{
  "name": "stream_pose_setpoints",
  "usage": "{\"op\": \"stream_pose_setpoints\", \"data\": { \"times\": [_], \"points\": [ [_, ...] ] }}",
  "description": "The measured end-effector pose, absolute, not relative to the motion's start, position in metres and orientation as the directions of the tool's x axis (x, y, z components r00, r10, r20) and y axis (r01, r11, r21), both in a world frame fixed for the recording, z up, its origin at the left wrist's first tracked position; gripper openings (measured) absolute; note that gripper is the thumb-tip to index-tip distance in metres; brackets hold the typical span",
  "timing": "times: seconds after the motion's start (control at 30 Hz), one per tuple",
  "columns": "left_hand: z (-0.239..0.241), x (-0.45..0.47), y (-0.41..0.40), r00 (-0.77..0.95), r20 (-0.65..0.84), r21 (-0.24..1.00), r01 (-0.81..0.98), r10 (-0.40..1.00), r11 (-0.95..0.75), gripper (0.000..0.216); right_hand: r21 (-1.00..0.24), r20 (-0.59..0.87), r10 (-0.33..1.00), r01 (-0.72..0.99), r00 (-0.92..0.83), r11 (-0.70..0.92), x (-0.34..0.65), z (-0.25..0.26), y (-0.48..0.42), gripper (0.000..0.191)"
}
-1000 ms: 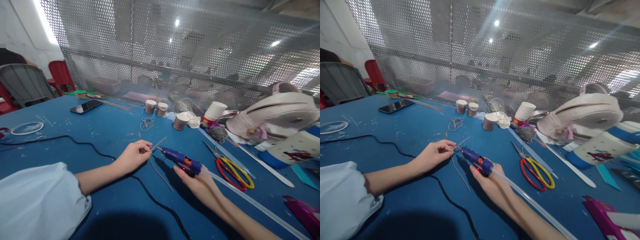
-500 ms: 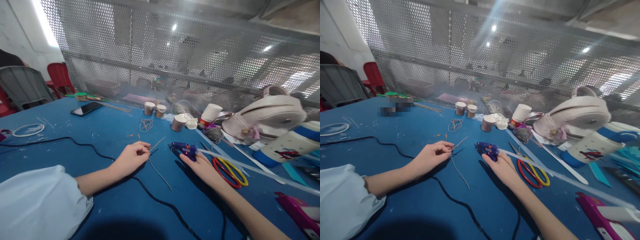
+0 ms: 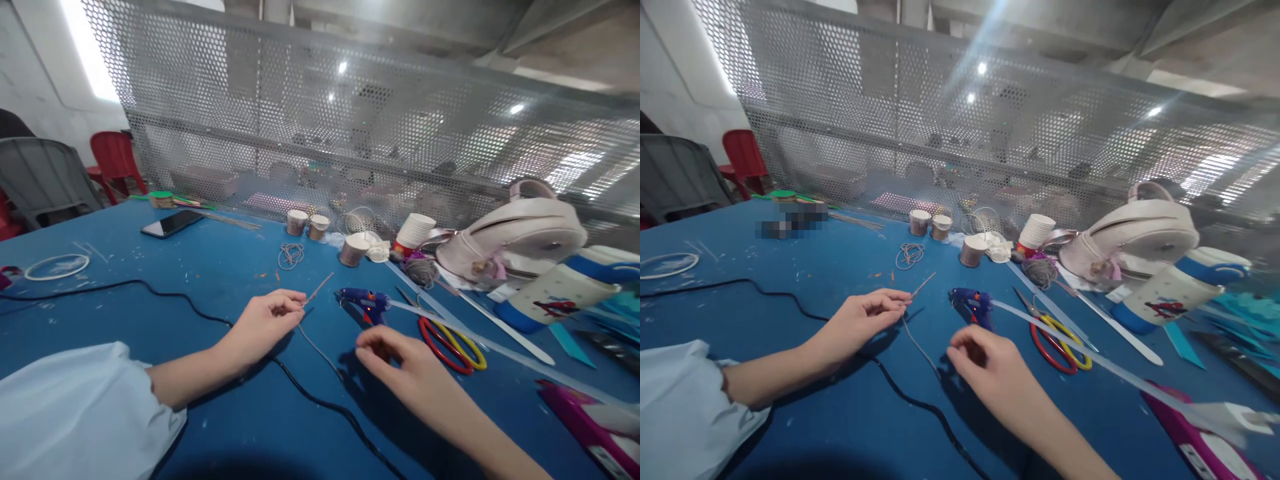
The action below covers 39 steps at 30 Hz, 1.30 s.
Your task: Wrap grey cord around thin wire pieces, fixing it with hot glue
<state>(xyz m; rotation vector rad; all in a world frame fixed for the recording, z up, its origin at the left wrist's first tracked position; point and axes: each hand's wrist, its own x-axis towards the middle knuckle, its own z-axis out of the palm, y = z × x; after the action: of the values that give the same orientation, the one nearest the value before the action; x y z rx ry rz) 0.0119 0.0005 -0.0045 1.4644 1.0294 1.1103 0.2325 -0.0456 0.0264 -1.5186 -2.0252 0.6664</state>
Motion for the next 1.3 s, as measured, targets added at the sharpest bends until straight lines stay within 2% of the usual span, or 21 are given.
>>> {"op": "stream_pose_setpoints", "data": {
  "times": [0.17, 0.3, 0.5, 0.7, 0.8, 0.97, 1.07, 1.17, 1.3],
  "points": [
    [-0.002, 0.013, -0.005, 0.253, 0.102, 0.995, -0.045, 0.962, -0.094, 0.016, -0.892, 0.112, 0.973, 0.41, -0.203, 0.189, 0.195, 0.01, -0.009, 0.025],
    [-0.003, 0.014, -0.006, 0.282, 0.09, 0.993, -0.098, 0.955, -0.065, 0.016, -0.968, 0.136, 0.966, 0.179, -0.221, 0.177, 0.182, -0.01, 0.003, 0.024],
    [-0.009, 0.013, -0.004, 0.296, 0.04, 0.993, -0.115, 0.954, -0.006, 0.013, -0.986, 0.08, 0.98, 0.132, -0.181, 0.105, 0.178, -0.01, -0.004, 0.014],
    [-0.012, 0.015, -0.001, 0.25, 0.025, 0.982, -0.186, 0.968, 0.023, 0.008, -0.997, 0.075, 0.985, -0.012, -0.158, 0.074, 0.177, -0.014, -0.007, 0.01],
    [-0.012, 0.017, -0.003, 0.271, 0.033, 0.981, -0.191, 0.962, 0.02, 0.01, -0.996, 0.086, 0.99, -0.026, -0.111, 0.084, 0.176, -0.015, -0.005, 0.023],
    [-0.009, 0.02, -0.006, 0.288, 0.022, 0.978, -0.203, 0.957, 0.039, 0.01, -0.999, 0.05, 0.99, -0.027, -0.135, 0.046, 0.176, -0.014, -0.004, 0.018],
    [-0.008, 0.02, -0.006, 0.289, -0.02, 0.965, -0.244, 0.957, 0.093, 0.012, -0.993, 0.027, 0.985, -0.118, -0.17, 0.006, 0.176, -0.016, -0.007, 0.019],
    [-0.009, 0.019, -0.005, 0.279, -0.087, 0.967, -0.209, 0.956, 0.149, 0.019, -0.977, -0.005, 0.974, -0.208, -0.228, -0.054, 0.175, -0.017, -0.008, 0.02],
    [-0.013, 0.019, -0.005, 0.289, -0.17, 0.954, -0.192, 0.942, 0.231, 0.022, -0.963, -0.035, 0.973, -0.251, -0.226, -0.093, 0.173, -0.017, -0.009, 0.022]
  ]
}}
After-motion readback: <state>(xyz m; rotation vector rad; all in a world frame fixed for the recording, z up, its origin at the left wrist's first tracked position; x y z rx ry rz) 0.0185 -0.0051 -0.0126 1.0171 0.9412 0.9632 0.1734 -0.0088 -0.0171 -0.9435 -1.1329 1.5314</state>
